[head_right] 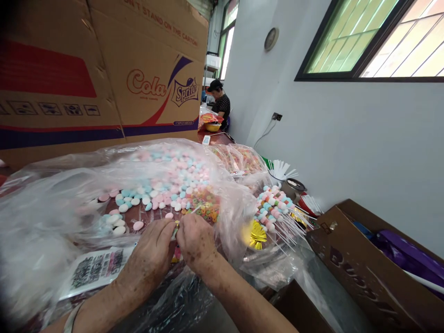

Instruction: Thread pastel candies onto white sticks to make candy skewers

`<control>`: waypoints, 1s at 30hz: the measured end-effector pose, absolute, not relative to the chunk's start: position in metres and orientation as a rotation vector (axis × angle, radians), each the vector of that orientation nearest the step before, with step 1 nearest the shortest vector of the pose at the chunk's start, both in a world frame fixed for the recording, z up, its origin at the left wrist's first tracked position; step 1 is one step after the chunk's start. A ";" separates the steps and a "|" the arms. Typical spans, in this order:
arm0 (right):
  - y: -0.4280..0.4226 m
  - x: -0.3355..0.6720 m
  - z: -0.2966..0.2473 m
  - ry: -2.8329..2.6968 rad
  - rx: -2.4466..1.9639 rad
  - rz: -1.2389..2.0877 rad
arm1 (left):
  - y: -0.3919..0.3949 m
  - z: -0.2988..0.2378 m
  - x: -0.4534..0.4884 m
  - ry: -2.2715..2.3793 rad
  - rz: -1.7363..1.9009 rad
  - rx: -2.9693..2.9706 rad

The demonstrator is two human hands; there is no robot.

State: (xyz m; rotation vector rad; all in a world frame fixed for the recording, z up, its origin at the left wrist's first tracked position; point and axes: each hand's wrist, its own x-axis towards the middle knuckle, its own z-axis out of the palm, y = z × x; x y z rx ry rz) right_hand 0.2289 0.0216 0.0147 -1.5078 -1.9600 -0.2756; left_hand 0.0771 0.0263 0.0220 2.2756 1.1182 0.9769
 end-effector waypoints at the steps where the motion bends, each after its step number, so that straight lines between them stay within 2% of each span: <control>1: 0.026 0.231 0.021 -1.912 -1.473 -0.268 | 0.025 0.024 0.076 1.098 1.066 2.273; 3: 0.031 0.234 0.033 -1.851 -1.404 -0.275 | 0.021 0.031 0.071 1.088 1.158 2.148; 8: 0.021 0.214 0.051 -1.982 -1.183 -0.317 | 0.025 0.052 0.062 0.892 0.675 1.040; 10: 0.012 0.204 0.052 -2.081 -1.083 -0.344 | 0.038 0.061 0.056 0.700 0.720 0.745; 14: 0.009 0.205 0.047 -2.025 -1.116 -0.300 | 0.059 0.074 0.038 0.451 0.927 0.800; 17: 0.015 0.212 0.045 -1.975 -1.174 -0.358 | 0.060 0.072 0.031 0.621 0.836 0.961; 21: 0.015 0.201 0.040 -2.057 -1.059 -0.464 | 0.054 0.066 0.039 0.682 0.734 0.720; 23: 0.012 0.192 0.035 -2.050 -1.001 -0.334 | 0.051 0.065 0.043 0.582 0.852 0.641; 28: 0.004 0.179 0.027 -1.813 -1.137 0.371 | 0.043 0.066 0.049 0.593 1.158 0.577; 30: 0.001 0.177 0.026 -1.768 -1.178 0.427 | 0.041 0.065 0.049 0.603 1.234 0.547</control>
